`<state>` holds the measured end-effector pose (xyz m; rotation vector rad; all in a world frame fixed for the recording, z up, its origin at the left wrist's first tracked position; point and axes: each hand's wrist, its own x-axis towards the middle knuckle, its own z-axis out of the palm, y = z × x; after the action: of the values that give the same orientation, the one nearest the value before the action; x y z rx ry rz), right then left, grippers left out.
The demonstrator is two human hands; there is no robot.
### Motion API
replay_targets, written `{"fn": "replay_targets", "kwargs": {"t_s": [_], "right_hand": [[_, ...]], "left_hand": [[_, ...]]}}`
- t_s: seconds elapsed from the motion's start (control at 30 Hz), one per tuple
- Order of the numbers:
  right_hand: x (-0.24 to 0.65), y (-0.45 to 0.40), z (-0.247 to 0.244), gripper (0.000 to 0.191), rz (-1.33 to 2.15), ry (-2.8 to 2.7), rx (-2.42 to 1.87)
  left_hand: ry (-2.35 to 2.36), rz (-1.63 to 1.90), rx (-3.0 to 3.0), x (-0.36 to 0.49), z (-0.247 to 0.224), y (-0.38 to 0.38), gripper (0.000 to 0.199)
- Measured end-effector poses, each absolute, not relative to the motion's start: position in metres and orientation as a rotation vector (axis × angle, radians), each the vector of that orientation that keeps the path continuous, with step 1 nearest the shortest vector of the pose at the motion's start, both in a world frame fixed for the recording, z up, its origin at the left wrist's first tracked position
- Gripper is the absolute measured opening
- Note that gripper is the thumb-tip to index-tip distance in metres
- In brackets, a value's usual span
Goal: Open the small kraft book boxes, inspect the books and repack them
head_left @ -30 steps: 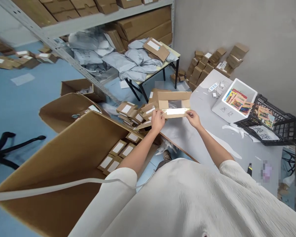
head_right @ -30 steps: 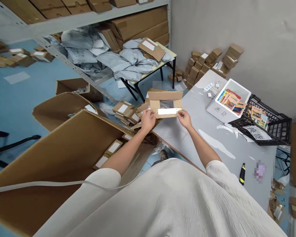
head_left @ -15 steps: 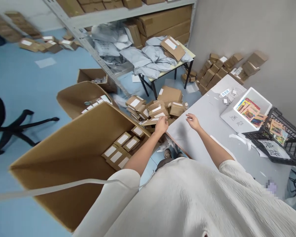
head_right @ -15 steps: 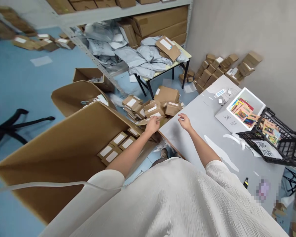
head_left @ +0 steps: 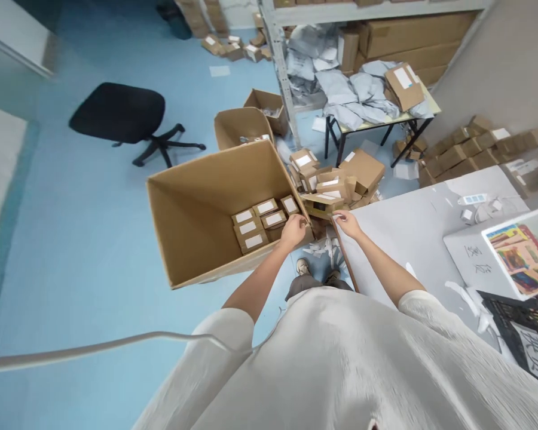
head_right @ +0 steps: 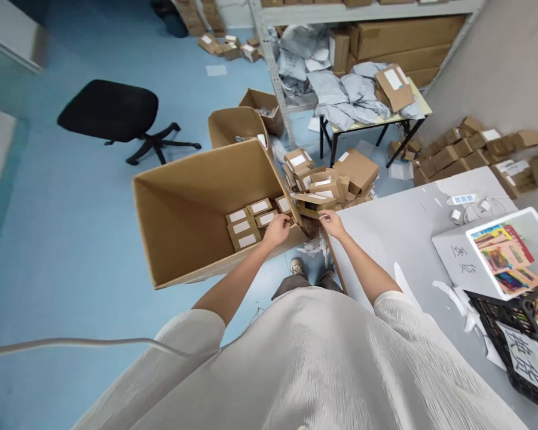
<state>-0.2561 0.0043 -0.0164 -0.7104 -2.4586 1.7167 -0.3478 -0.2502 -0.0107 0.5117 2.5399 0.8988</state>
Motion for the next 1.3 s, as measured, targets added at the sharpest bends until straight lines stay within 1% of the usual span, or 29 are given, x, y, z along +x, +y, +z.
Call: {"fn": "replay_targets", "kwargs": {"t_s": [0.3,0.5,0.7,0.87,0.97,1.1,1.2,1.3], "right_hand": [[-0.309,-0.064,-0.014,0.025,1.798,-2.598,-0.537],[-0.350,-0.126,-0.023,0.024,1.804,-2.650,-0.513],[-0.391,-0.188,-0.049,0.019,1.791,-2.723,-0.591],[-0.415,-0.223,-0.083,0.021,1.766,-2.833,-0.613],[-0.427,-0.237,-0.104,0.024,1.630,-3.064,-0.563],[-0.444,-0.248,-0.139,0.032,1.314,-3.482,-0.432],[-0.457,-0.250,-0.177,0.035,1.007,-3.771,-0.206],[-0.466,-0.249,-0.228,0.036,0.719,-3.987,0.100]], "left_hand": [[2.569,0.976,0.304,-0.357,-0.024,-0.325,0.036],[2.529,0.958,0.231,-0.388,-0.043,-0.396,0.037],[2.485,0.959,0.174,-0.435,-0.076,-0.474,0.042],[2.400,0.921,0.108,-0.459,-0.105,-0.517,0.046],[2.333,0.864,0.095,-0.468,-0.122,-0.529,0.049],[2.251,0.741,0.105,-0.478,-0.154,-0.531,0.047],[2.214,0.658,0.146,-0.482,-0.189,-0.526,0.046],[2.174,0.592,0.171,-0.483,-0.235,-0.518,0.047]]}}
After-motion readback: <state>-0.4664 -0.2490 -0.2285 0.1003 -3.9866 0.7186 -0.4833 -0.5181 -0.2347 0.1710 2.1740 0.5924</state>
